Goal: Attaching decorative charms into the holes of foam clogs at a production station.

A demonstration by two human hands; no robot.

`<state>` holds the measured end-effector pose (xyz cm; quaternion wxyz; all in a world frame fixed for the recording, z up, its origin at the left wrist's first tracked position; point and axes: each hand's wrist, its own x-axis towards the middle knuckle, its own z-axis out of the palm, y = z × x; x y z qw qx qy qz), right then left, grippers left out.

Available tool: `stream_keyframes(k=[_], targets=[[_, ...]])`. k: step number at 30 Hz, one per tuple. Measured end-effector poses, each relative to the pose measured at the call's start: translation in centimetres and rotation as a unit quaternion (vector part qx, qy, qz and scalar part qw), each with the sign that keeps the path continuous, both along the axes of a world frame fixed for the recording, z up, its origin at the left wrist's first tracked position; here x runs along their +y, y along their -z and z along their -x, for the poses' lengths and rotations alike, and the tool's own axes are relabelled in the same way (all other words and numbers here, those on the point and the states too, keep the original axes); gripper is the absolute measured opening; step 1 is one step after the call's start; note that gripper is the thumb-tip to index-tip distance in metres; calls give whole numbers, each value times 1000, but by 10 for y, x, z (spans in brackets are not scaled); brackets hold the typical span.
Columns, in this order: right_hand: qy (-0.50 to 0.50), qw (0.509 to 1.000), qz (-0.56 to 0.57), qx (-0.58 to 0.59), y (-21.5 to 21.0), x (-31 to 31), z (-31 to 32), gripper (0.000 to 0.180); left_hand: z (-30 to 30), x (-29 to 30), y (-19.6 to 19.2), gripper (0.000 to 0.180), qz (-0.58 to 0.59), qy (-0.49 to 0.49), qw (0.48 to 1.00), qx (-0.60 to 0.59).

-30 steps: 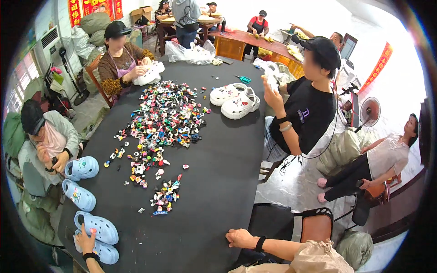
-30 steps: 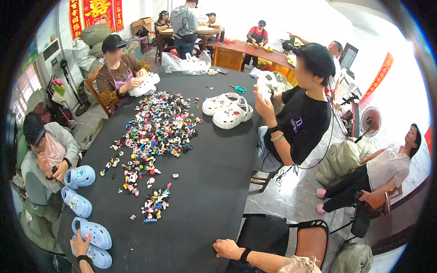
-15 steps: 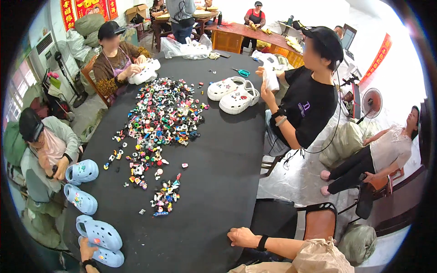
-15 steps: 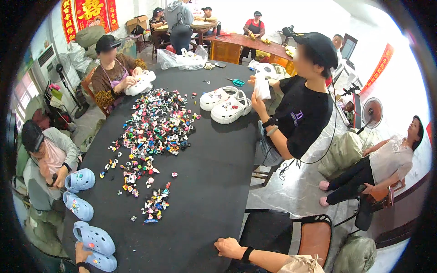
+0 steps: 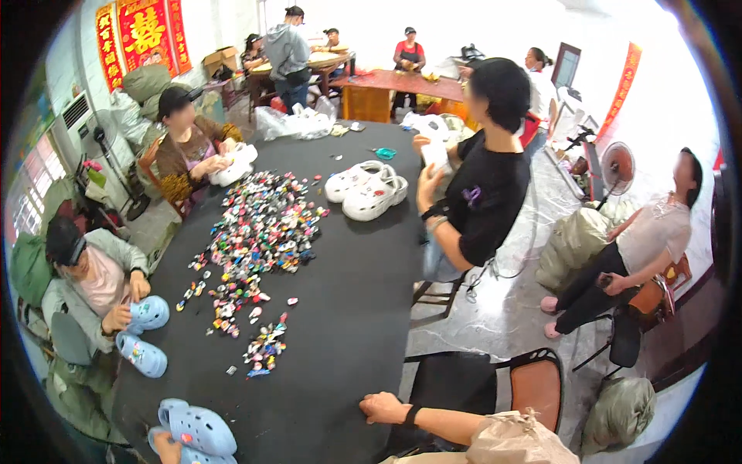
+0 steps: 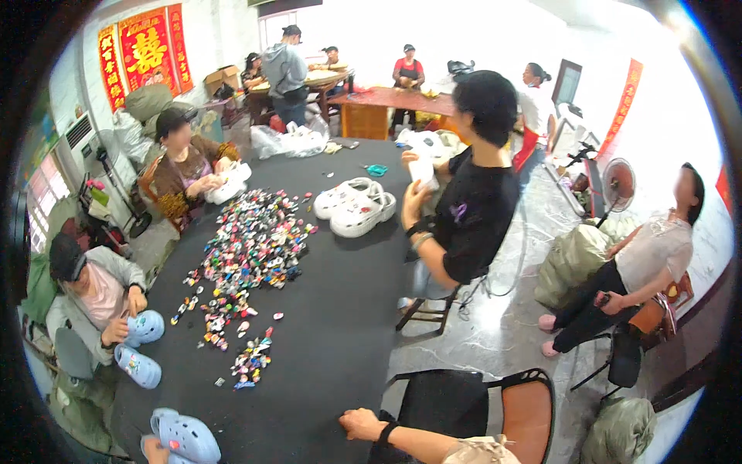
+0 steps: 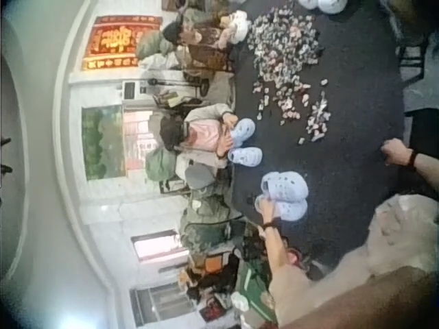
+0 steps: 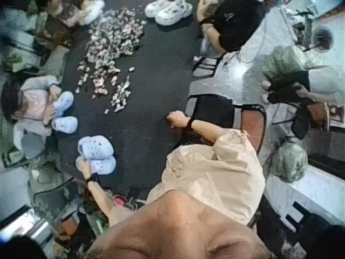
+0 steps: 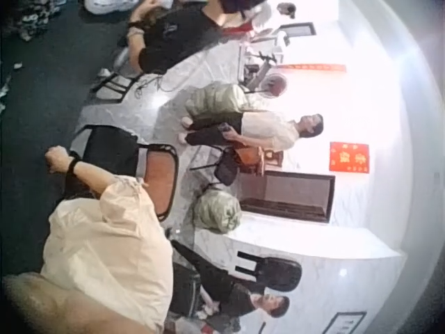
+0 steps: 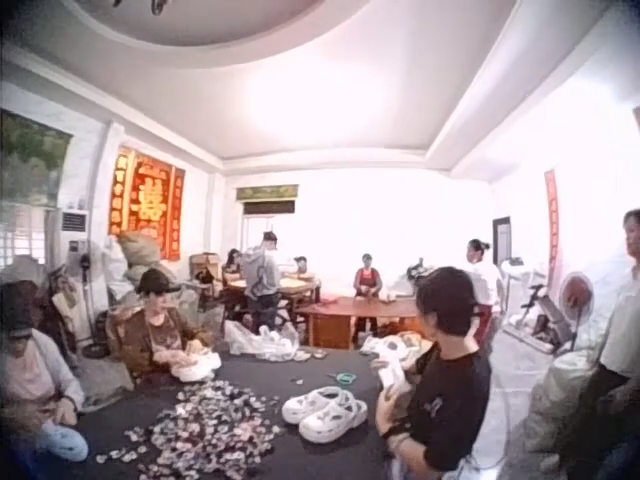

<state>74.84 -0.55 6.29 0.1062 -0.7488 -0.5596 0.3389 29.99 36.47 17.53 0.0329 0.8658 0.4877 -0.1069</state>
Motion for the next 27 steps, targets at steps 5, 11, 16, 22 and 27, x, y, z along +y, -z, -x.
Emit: stream_keyframes(k=[5,11,16,22,27], targets=[[-31,999,-38,6,15,12,10,27,-15,-128,-56,32,206,-200,890,-355],[-33,998,-48,12,12,4,9,29,-52,-233,-83,14,329,-289,758,-484],[-41,998,-39,13,12,-5,20,39,-68,-277,-35,32,325,-171,863,-347],[-156,937,-185,252,-41,5,63,75,-111,-285,-52,36,330,-179,783,-496],[-160,942,-140,260,-40,18,77,84,-57,-245,18,49,254,-174,816,-490]])
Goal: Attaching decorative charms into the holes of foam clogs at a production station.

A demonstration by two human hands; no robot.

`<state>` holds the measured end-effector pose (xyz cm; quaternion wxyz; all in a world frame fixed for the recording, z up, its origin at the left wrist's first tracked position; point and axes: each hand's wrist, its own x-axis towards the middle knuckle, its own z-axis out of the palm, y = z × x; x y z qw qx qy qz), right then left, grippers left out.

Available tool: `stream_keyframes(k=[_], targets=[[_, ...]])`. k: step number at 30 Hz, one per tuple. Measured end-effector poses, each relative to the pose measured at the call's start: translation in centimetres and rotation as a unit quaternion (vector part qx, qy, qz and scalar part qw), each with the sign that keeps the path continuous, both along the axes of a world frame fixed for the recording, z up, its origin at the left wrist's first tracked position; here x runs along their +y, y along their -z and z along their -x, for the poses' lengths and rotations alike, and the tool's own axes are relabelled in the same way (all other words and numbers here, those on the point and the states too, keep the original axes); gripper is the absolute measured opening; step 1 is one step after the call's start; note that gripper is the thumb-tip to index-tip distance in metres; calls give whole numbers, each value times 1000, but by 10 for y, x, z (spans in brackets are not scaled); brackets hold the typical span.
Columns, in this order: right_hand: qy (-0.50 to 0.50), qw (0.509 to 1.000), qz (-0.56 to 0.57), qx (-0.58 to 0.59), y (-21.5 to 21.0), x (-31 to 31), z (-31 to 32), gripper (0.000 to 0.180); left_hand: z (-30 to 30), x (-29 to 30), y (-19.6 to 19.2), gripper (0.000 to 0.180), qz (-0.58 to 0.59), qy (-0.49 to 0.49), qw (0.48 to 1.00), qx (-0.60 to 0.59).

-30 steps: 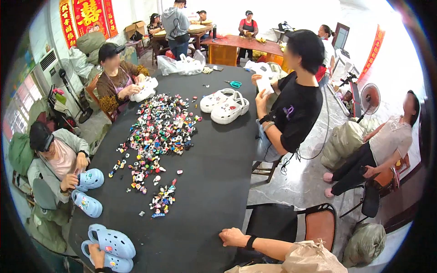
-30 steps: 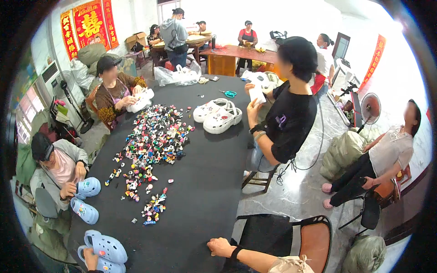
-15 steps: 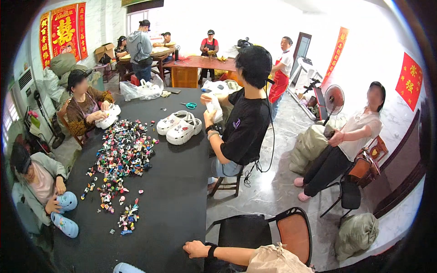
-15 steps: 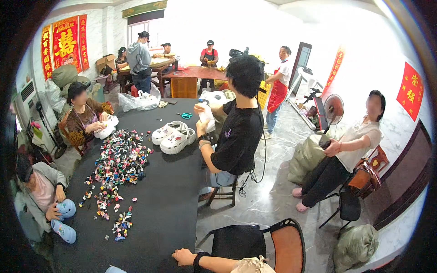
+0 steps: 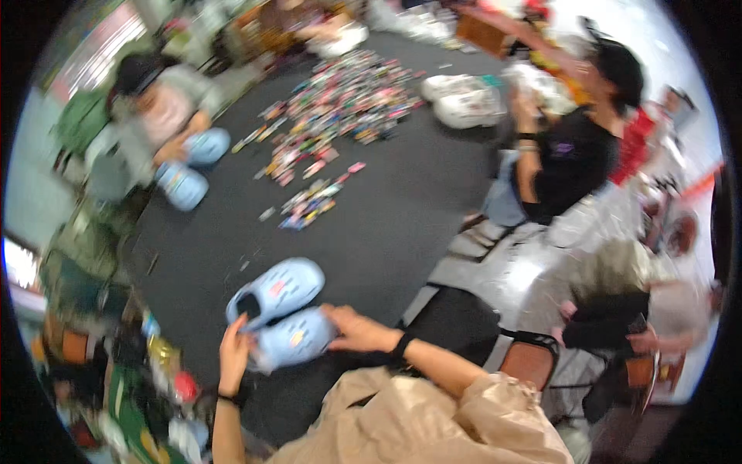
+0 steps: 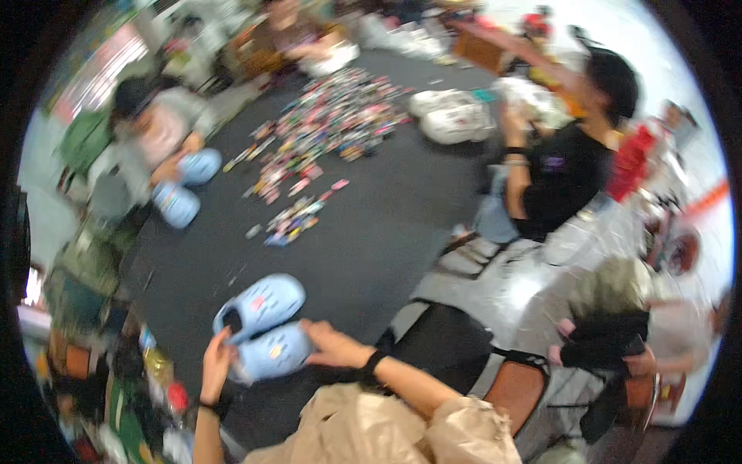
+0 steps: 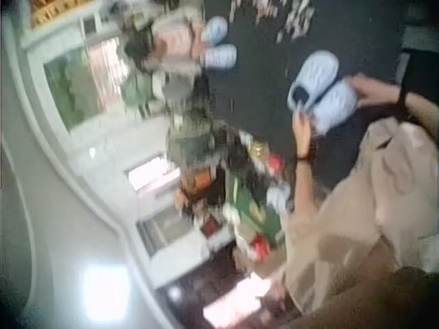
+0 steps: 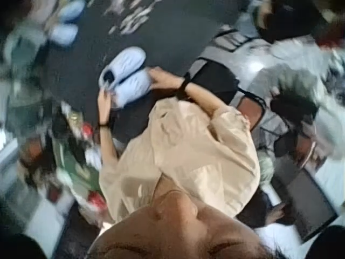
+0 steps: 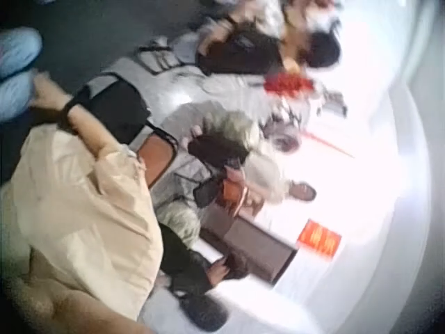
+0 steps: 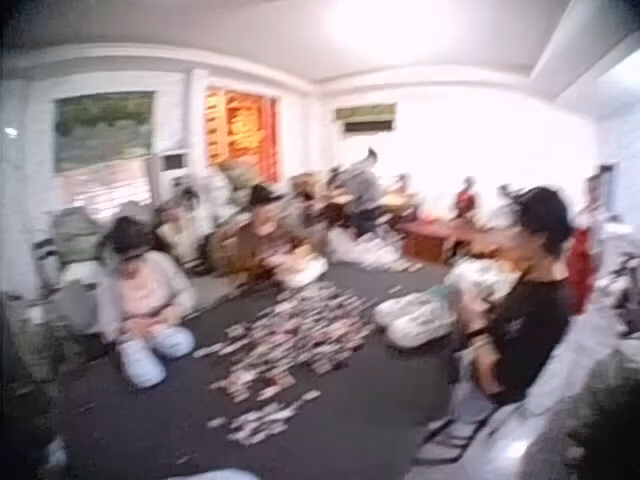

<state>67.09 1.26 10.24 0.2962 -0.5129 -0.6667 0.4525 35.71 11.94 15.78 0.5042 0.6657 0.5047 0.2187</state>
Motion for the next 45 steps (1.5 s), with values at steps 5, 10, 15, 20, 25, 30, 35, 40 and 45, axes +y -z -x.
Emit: stream_keyframes(k=[5,10,15,20,25,30,35,40,45], targets=[[73,986,134,65,16,-7,5,84,-9,19,1,75,-216,164,943,191],[42,994,86,57,17,5,34,80,-5,23,-17,59,-347,224,869,274],[73,966,160,192,12,5,42,80,-8,13,50,26,-432,100,888,123],[22,951,205,230,123,31,-50,91,-61,6,55,7,-515,5,851,104],[-114,953,262,98,96,66,4,81,-34,-80,65,11,-408,-140,876,217],[-134,954,262,63,83,86,15,80,-31,-90,74,19,-368,-227,874,222],[-145,952,265,45,77,97,31,79,-26,-93,88,29,-322,-269,888,189],[-139,953,266,45,74,106,46,77,-23,-94,81,27,-315,-272,888,197],[-139,949,277,53,75,106,60,76,-27,-81,114,35,-344,-282,871,211]])
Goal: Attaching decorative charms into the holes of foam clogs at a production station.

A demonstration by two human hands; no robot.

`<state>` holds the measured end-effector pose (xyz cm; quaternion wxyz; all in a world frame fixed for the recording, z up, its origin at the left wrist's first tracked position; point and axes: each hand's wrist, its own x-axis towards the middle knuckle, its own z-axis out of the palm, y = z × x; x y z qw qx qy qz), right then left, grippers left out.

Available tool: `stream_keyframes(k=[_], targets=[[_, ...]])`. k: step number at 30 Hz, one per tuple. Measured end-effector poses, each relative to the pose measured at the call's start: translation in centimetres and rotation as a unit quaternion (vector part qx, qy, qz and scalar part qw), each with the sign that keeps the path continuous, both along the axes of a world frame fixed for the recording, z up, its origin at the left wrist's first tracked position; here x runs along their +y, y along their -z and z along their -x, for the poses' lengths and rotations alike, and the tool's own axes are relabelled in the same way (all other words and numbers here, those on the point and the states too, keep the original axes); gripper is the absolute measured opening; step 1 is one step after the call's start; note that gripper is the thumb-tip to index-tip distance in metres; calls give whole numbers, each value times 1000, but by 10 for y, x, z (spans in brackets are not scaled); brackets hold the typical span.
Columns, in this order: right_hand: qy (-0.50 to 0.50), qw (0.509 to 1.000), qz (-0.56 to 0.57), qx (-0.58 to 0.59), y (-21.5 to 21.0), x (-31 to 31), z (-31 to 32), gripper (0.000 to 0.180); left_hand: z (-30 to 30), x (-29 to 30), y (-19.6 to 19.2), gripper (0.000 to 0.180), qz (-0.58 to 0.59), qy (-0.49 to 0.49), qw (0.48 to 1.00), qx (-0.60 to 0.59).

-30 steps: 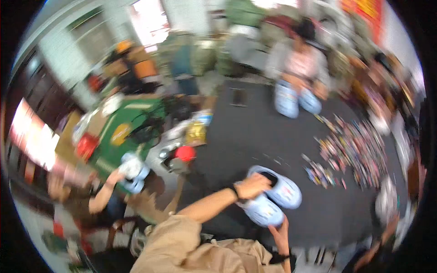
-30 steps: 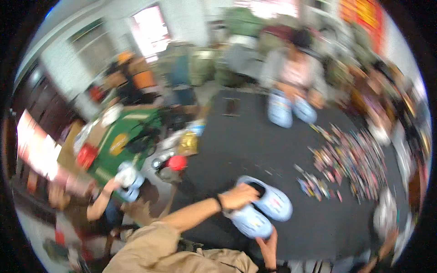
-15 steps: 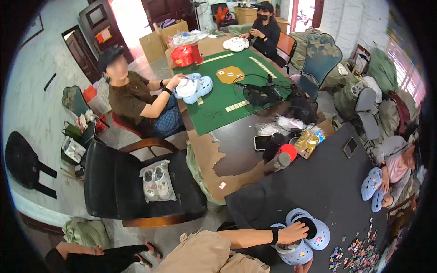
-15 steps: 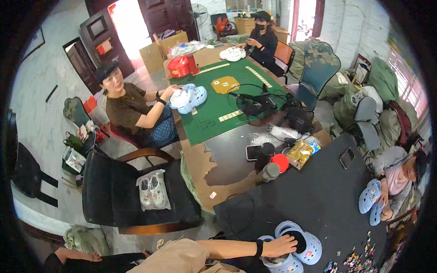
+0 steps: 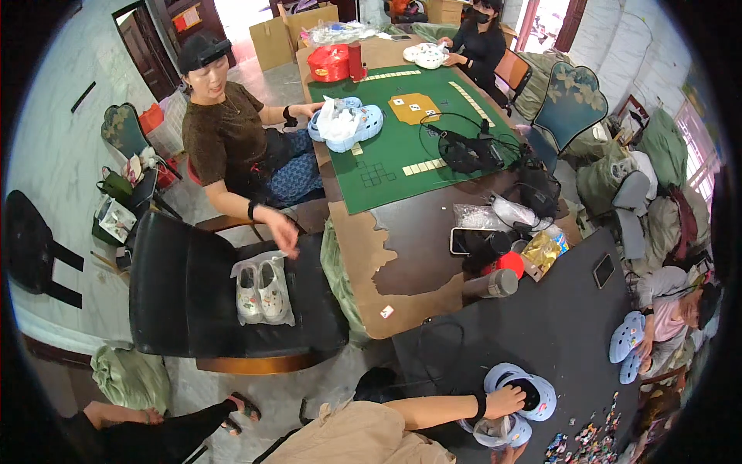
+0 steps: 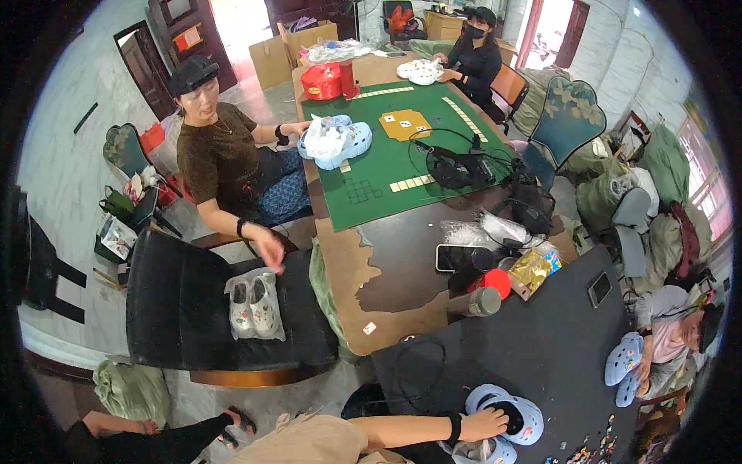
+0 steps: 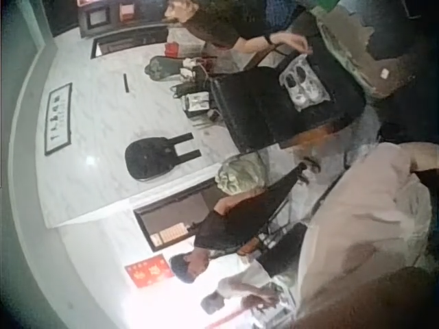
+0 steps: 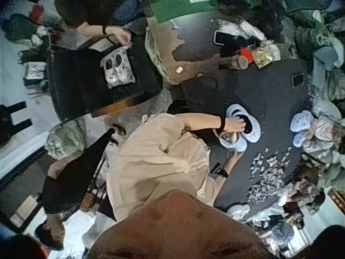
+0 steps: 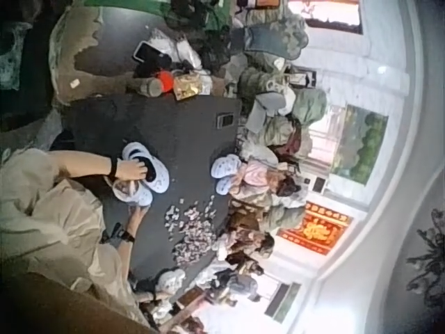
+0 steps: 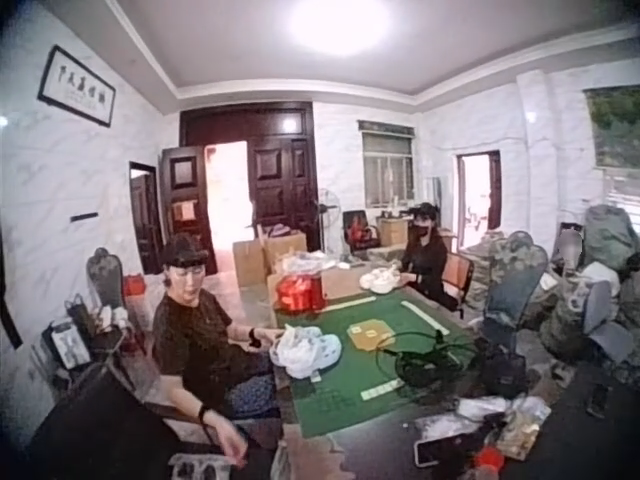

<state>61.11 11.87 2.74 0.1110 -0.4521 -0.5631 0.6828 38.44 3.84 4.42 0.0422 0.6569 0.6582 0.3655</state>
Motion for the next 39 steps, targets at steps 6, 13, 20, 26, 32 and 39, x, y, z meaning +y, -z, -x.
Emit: stream_keyframes(k=[6,13,20,26,32,39], targets=[[19,1000,8,8,3,9,5,75,-8,7,6,29,-6,10,1000,-5],[6,999,38,-15,3,18,1,73,-15,18,14,17,-28,-41,999,3],[7,997,62,-39,-1,28,-9,72,-7,27,12,32,36,12,999,-21],[39,996,72,-26,-2,35,-18,71,-3,27,9,31,34,23,999,-29],[83,992,90,12,10,28,-18,70,-2,23,10,33,40,29,999,-23],[185,975,104,61,15,-6,-64,68,15,19,-15,38,47,58,997,-17]])
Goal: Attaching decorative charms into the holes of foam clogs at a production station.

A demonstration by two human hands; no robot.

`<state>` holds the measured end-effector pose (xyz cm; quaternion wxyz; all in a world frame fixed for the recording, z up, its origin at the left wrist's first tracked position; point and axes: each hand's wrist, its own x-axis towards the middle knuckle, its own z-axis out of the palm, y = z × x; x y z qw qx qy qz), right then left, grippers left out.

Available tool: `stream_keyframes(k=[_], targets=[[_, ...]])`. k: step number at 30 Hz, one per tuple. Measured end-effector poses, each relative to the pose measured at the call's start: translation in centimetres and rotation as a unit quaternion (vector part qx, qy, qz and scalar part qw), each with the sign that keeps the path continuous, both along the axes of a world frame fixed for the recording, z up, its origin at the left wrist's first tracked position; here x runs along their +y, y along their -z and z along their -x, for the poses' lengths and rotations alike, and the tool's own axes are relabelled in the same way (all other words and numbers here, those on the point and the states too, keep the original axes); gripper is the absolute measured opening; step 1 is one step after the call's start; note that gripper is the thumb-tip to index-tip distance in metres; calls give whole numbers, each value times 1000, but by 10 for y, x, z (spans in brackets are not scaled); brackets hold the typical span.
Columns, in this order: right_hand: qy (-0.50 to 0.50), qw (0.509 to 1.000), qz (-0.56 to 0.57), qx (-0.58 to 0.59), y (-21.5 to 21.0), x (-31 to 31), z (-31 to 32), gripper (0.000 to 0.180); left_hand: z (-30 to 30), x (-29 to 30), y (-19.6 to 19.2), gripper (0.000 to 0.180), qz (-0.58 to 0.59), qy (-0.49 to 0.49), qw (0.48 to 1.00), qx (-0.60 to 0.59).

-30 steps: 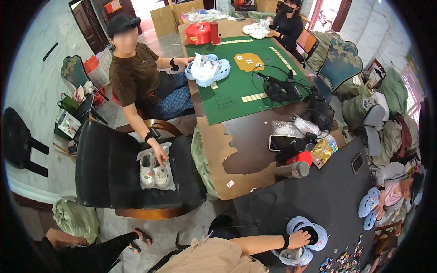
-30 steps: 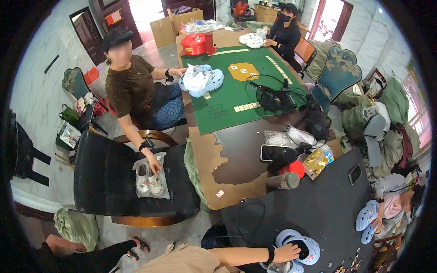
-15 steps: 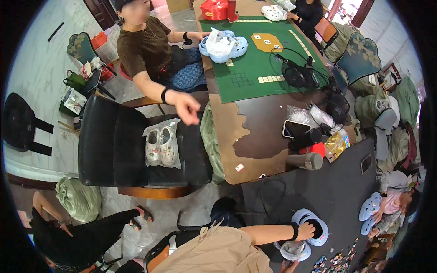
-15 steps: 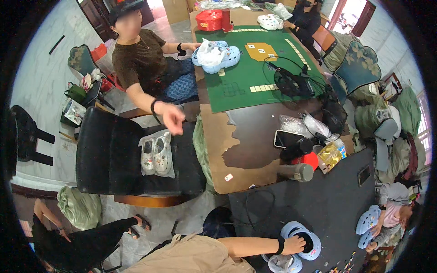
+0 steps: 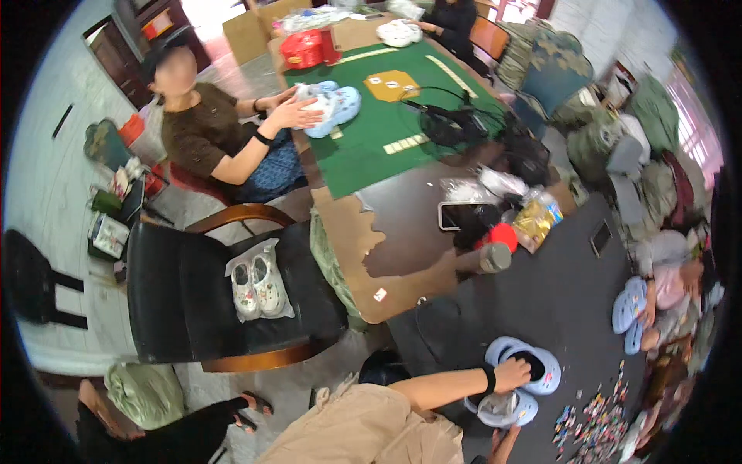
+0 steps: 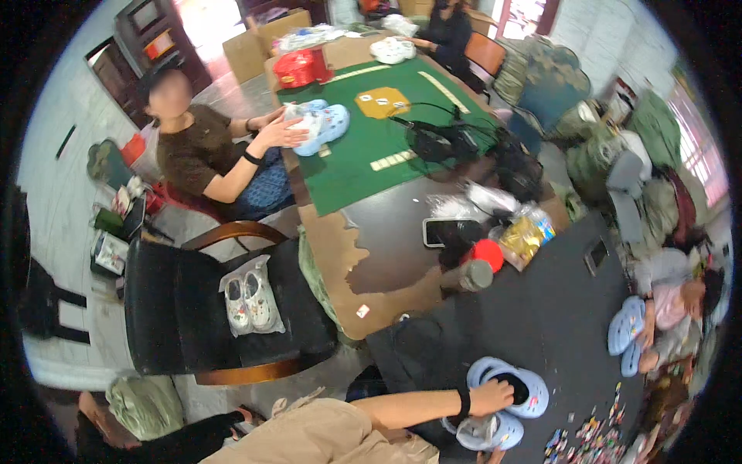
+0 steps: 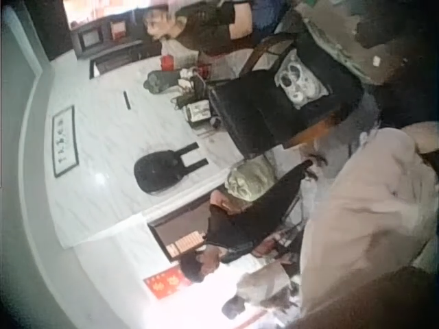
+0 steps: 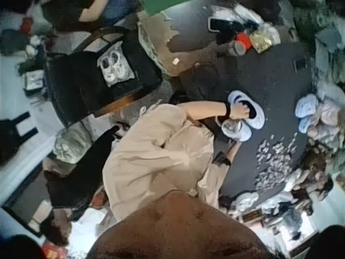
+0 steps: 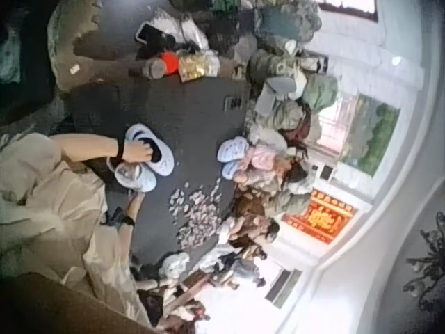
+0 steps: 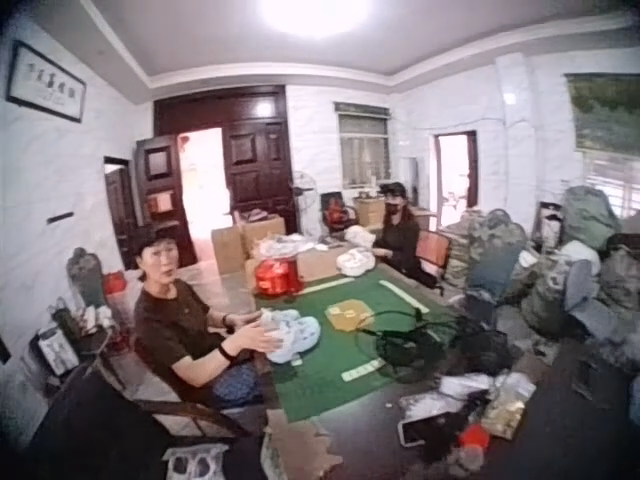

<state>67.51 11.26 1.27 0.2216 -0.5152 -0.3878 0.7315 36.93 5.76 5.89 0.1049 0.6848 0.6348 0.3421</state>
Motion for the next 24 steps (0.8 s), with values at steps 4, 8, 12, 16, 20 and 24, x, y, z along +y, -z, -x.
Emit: stream_keyframes(k=[4,8,12,16,20,24], targets=[[-39,990,-55,-126,-48,-33,17,54,-3,-9,-9,34,-22,49,997,-55],[-67,982,-102,-144,-29,-48,38,48,36,-29,-19,20,120,110,987,-5],[-61,969,-190,-146,-53,-48,52,44,57,-32,-67,57,201,212,956,-33],[-20,967,-210,-146,-48,-47,51,65,81,-43,-91,59,181,252,949,-53],[-23,956,-251,-148,-51,-48,45,64,94,-48,-131,52,194,250,947,-49],[-20,965,-233,-119,-39,-55,40,63,101,-63,-174,48,230,208,950,-41]])
